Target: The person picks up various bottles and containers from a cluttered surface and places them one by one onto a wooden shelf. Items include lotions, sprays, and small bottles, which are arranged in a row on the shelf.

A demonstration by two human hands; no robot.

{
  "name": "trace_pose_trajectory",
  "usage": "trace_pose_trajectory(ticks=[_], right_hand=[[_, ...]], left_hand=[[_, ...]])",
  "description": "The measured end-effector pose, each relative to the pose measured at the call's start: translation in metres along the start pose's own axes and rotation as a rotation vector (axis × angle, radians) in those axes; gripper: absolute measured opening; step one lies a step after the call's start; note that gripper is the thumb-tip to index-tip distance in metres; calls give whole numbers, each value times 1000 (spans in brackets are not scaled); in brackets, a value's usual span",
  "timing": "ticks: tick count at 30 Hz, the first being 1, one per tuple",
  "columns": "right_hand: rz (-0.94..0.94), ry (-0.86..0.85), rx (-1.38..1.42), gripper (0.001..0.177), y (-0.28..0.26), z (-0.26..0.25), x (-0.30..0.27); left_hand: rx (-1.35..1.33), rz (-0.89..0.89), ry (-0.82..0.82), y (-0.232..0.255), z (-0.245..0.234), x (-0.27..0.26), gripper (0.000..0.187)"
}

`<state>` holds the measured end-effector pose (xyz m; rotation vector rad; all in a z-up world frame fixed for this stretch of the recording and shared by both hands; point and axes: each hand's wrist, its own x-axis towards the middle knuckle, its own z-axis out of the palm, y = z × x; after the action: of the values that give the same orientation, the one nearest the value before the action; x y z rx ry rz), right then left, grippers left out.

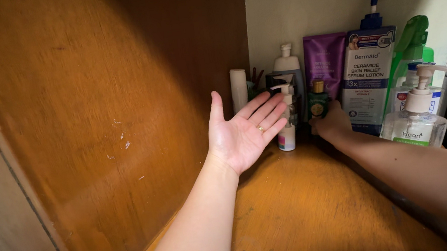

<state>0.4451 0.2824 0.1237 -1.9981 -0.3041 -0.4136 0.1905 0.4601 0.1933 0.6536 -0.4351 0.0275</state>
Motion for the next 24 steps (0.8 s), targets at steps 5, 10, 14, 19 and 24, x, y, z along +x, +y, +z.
trace_pose_trajectory(ticks=[5,10,14,19,24], right_hand=[[-22,6,-92,56,1,-2,-1],[-150,80,-247,61,13,0,9],[-83,43,-154,61,21,3,14],[-157,105,-253,59,27,6,20],[-130,74,-224,61,30,6,25]], left_hand=[[24,-16,9,-3,0,2,108],[31,-28,24,-6,-3,4,108],[22,-39,11,-8,-5,4,108],[12,-42,4,-10,-7,6,110],[14,-37,-4,-12,-8,6,111]])
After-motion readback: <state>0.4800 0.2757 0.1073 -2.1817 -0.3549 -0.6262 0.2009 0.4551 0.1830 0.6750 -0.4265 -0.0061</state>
